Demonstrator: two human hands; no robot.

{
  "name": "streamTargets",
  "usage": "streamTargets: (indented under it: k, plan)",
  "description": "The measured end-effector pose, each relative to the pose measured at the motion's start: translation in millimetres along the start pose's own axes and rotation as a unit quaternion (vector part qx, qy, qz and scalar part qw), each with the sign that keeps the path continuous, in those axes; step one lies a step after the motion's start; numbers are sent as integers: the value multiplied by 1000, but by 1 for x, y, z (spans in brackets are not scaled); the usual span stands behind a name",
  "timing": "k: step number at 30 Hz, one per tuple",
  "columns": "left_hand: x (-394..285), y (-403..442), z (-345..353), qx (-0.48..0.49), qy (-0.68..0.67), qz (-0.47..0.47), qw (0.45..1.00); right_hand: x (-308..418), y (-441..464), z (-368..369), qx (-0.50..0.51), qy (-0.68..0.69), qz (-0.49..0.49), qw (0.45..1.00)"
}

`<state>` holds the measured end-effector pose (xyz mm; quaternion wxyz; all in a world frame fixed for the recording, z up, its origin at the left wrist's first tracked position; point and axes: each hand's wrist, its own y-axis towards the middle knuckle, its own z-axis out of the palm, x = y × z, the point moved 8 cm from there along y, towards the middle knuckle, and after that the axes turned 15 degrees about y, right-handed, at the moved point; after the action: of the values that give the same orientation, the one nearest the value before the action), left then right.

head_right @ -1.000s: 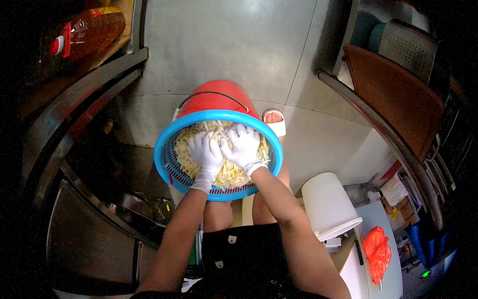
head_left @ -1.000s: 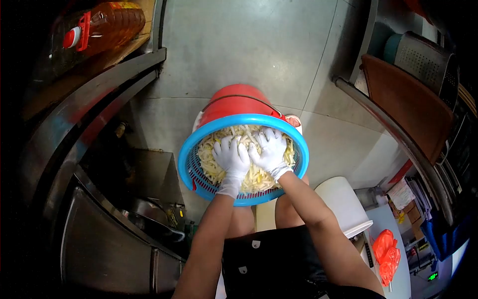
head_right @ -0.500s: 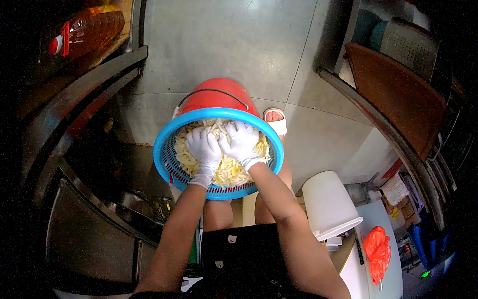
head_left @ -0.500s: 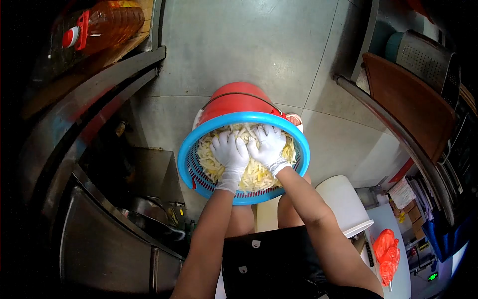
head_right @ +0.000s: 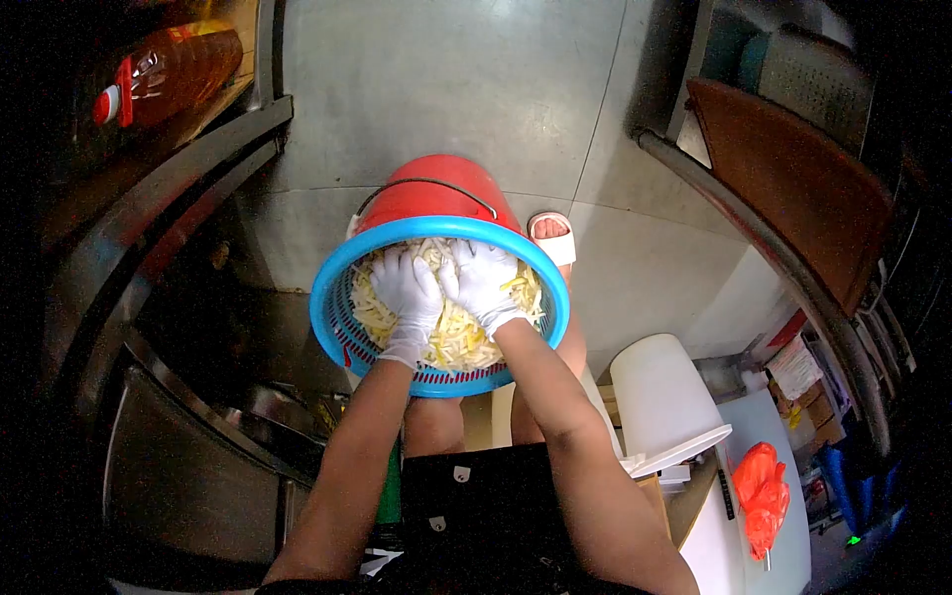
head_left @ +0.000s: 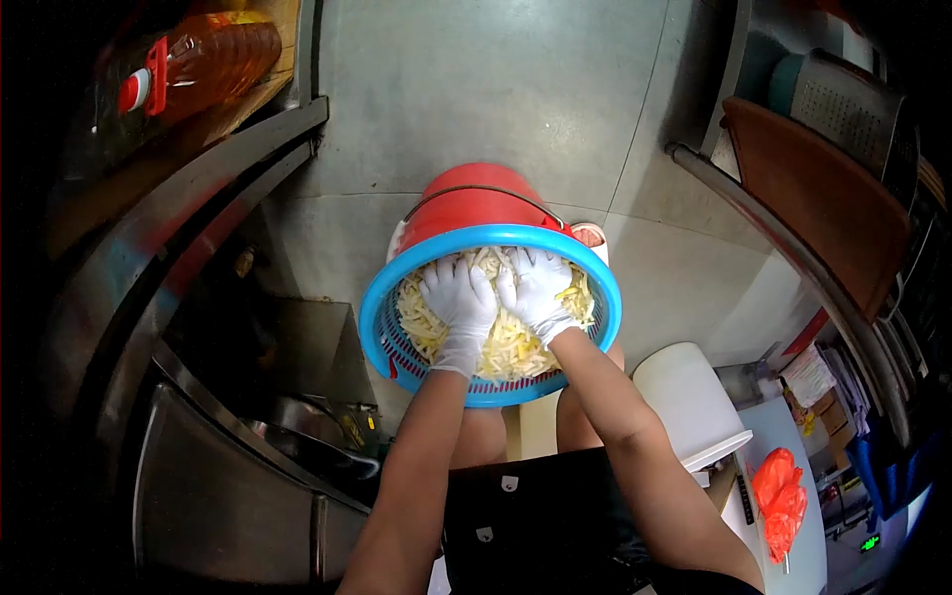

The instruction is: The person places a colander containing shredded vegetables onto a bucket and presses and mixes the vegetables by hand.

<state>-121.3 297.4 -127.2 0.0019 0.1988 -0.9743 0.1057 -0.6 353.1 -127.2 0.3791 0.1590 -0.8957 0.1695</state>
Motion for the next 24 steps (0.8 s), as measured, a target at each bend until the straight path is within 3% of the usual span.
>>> streamTargets:
  k: [24]
  plan:
    - [1, 15, 5, 28, -12, 9, 999, -4, 2, 4, -56, -14, 7, 998]
